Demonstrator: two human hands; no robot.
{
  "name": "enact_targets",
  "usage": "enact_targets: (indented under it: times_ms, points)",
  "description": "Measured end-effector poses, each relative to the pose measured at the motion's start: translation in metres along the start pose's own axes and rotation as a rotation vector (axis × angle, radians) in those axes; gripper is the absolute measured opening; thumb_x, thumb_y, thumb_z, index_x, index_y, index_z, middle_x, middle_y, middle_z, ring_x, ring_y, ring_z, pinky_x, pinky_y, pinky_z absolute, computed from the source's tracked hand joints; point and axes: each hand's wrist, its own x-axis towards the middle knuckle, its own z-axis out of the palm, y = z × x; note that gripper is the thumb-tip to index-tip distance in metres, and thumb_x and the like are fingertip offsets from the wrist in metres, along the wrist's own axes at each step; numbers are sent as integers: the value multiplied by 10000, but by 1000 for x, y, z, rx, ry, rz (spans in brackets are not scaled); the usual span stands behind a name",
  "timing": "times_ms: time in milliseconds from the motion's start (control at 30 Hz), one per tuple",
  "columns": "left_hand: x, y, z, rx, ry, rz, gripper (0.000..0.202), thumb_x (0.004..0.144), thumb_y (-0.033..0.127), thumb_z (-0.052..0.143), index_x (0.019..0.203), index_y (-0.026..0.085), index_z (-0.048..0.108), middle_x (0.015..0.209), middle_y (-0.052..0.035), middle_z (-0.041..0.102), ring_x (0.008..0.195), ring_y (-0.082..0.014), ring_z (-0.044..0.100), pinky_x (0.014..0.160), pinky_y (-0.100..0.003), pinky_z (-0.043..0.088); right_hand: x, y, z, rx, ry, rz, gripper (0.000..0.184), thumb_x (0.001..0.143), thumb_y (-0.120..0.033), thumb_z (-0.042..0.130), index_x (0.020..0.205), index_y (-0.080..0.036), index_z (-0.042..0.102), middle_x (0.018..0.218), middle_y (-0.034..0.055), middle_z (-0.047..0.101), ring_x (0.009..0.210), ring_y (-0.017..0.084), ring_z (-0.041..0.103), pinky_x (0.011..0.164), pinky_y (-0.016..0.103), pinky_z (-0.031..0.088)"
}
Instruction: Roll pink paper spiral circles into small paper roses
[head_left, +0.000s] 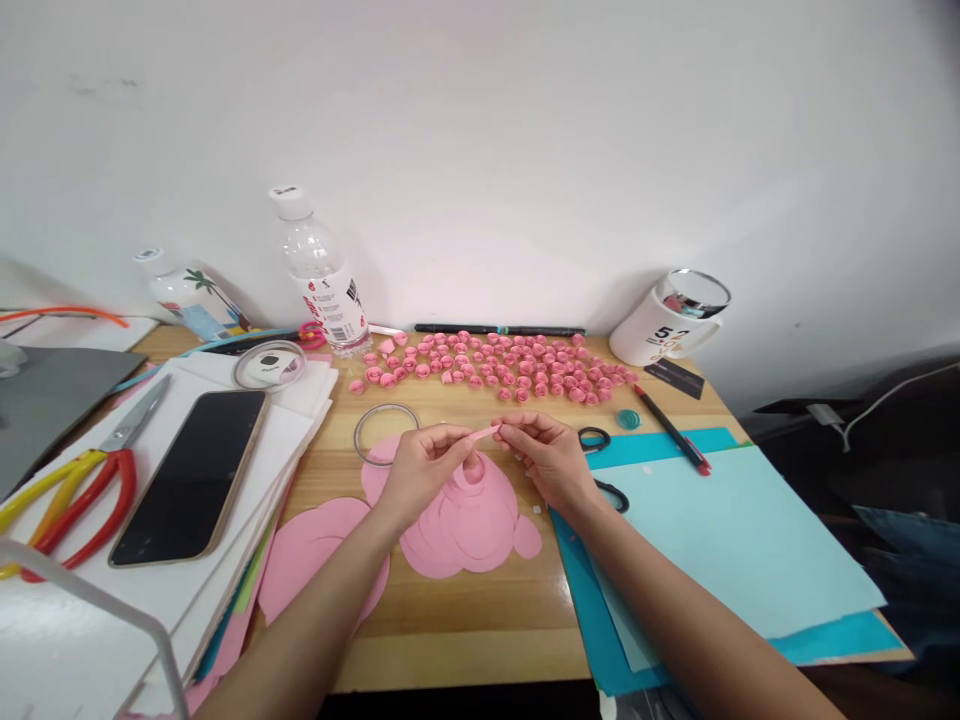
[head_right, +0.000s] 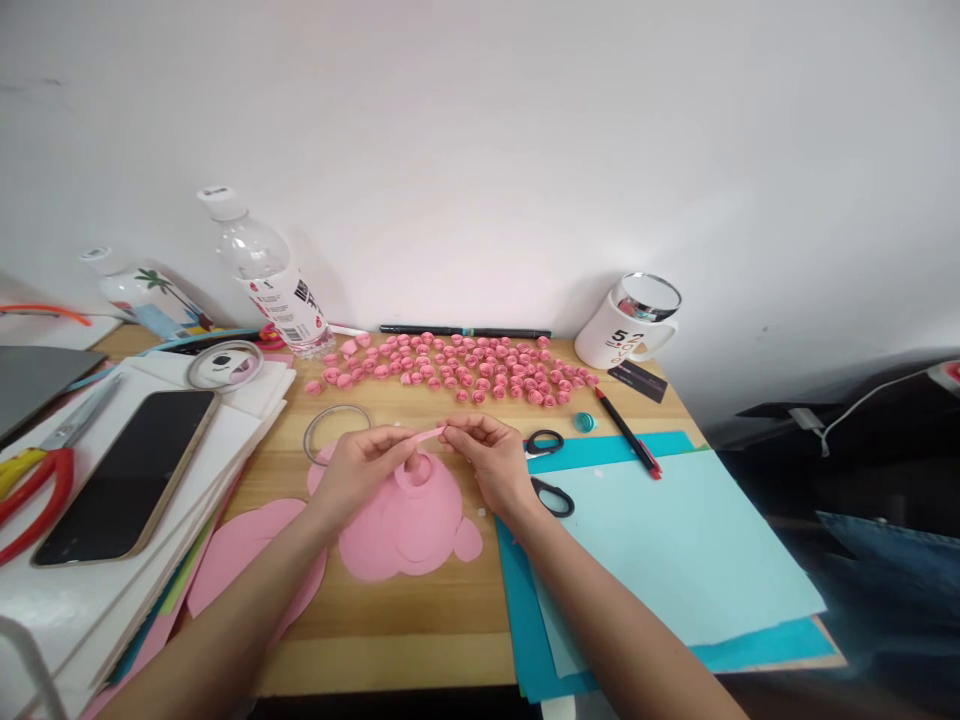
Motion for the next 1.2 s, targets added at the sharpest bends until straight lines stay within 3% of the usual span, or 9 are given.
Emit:
enact_targets:
  times_ms: [300, 533, 733, 933, 1200]
  points:
    - [1, 0, 1, 3, -37, 4, 221, 810, 302, 550, 729, 141, 677, 616, -26, 642, 613, -130, 573, 618, -235, 463, 0, 2, -1, -45, 35, -19, 224, 541, -311, 820, 687, -196, 696, 613, -11, 655, 556, 112, 562, 581, 257, 463]
    - [1, -4, 0, -12, 28, 17, 181, 806, 274, 554, 788, 146, 680, 626, -22, 650, 615, -129, 590, 601, -225, 474, 0, 1, -1, -33, 0, -4, 235, 619, -338, 775, 811, -208, 732, 732, 24, 713, 714, 145, 634, 746, 292, 487]
    - [1, -6, 0, -9, 33, 13, 202, 801, 303, 564, 773, 143, 685, 618, -23, 642, 603, -125, 579, 589, -225, 468, 0, 1, -2, -21, 10, -13, 212, 611, -312, 780, 782, -200, 720, 725, 22, 709, 639, 123, 605, 637, 260, 470]
    - [0, 0, 3, -25, 59, -16, 165, 752, 290, 615, 739, 143, 688, 679, -34, 669, 656, -141, 598, 629, -234, 480, -1, -1, 0, -20, 0, -13, 197, 568, -304, 807, 678, -190, 689, 596, -17, 650, 538, 100, 554, 557, 242, 445]
    - [1, 0, 2, -18, 73, -24, 151, 754, 280, 617, 709, 153, 686, 647, -14, 663, 639, -126, 595, 630, -224, 465, -1, -1, 1, 16, 13, 31, 194, 600, -313, 793, 739, -196, 725, 690, 14, 707, 640, 121, 625, 677, 256, 494]
